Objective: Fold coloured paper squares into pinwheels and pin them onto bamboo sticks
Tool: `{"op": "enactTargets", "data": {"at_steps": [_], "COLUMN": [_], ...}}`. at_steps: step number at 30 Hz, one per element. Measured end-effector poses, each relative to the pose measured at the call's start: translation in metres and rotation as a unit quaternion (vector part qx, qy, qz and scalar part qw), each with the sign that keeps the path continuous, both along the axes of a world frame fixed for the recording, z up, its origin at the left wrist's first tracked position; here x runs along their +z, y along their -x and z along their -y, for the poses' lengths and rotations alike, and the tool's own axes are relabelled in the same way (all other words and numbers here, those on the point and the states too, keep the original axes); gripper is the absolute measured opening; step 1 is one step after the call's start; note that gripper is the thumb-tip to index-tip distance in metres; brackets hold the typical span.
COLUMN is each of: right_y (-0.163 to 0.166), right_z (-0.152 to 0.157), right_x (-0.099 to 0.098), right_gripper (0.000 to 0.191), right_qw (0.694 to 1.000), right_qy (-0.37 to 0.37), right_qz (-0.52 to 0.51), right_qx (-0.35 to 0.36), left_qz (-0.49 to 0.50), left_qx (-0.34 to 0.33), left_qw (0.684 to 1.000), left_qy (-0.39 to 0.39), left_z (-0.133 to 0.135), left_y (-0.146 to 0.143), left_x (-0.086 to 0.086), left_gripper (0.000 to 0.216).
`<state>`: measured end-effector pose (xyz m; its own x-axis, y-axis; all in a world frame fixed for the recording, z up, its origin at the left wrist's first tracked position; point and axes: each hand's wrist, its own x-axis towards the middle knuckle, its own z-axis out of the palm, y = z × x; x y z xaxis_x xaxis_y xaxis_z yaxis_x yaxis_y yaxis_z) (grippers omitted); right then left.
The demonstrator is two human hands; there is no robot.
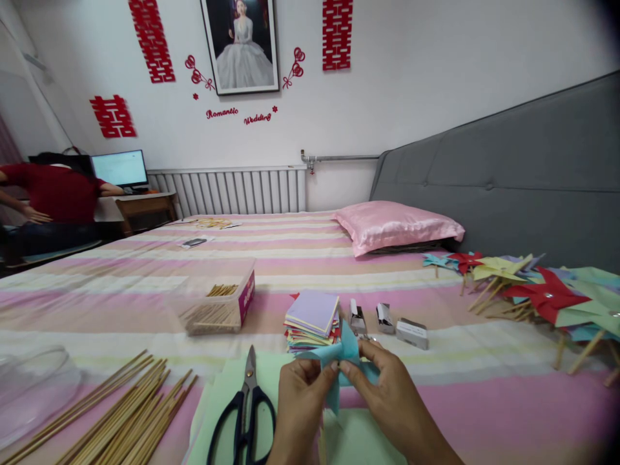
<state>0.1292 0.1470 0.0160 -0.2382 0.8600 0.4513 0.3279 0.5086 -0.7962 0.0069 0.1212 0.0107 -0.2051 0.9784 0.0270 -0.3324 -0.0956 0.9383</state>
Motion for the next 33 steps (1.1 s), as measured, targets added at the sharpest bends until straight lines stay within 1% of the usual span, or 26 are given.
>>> {"op": "enactTargets", "data": {"at_steps": [5, 12, 15, 19, 22, 28, 33], "right_y": [0.0007, 0.0, 0.0001, 0.0005, 0.0003, -0.0007, -0.0005], "right_z": [0.0001, -0.0004, 0.0001, 0.0014, 0.0015, 0.0004, -0.002], "right_x": [-0.0008, -0.0043, -0.0043, -0.0012, 0.0005, 0.0012, 0.0001], "right_gripper": [0.015, 0.018, 0.018, 0.019, 0.02, 0.022, 0.028], "right_qw": [1.0, 1.0, 1.0, 0.998, 0.996, 0.99, 0.981], "right_qy": [0.005, 0.003, 0.02, 0.057, 0.091, 0.124, 0.14], "right_qz": [0.009, 0.016, 0.008, -0.007, -0.019, -0.051, -0.083], "right_qx": [-0.002, 0.0, 0.002, 0.006, 0.013, 0.053, 0.101], "left_qz": [0.004, 0.035, 0.055, 0.08, 0.082, 0.055, 0.046], "left_qx": [0.013, -0.007, -0.012, 0.001, -0.006, -0.02, -0.027], "left_qw": [1.0, 0.999, 0.998, 0.997, 0.997, 0.998, 0.998], "left_qy": [-0.002, 0.002, -0.004, 0.001, -0.002, -0.013, -0.028], "left_z": [0.0018, 0.0045, 0.0048, 0.0043, 0.0035, 0.0027, 0.002], "left_y": [-0.0008, -0.005, -0.0059, -0.0058, -0.0048, -0.003, -0.002], "left_x": [0.0007, 0.007, 0.007, 0.0063, 0.0063, 0.0066, 0.0019], "left_gripper": [0.016, 0.016, 0.016, 0.013, 0.017, 0.015, 0.016]}}
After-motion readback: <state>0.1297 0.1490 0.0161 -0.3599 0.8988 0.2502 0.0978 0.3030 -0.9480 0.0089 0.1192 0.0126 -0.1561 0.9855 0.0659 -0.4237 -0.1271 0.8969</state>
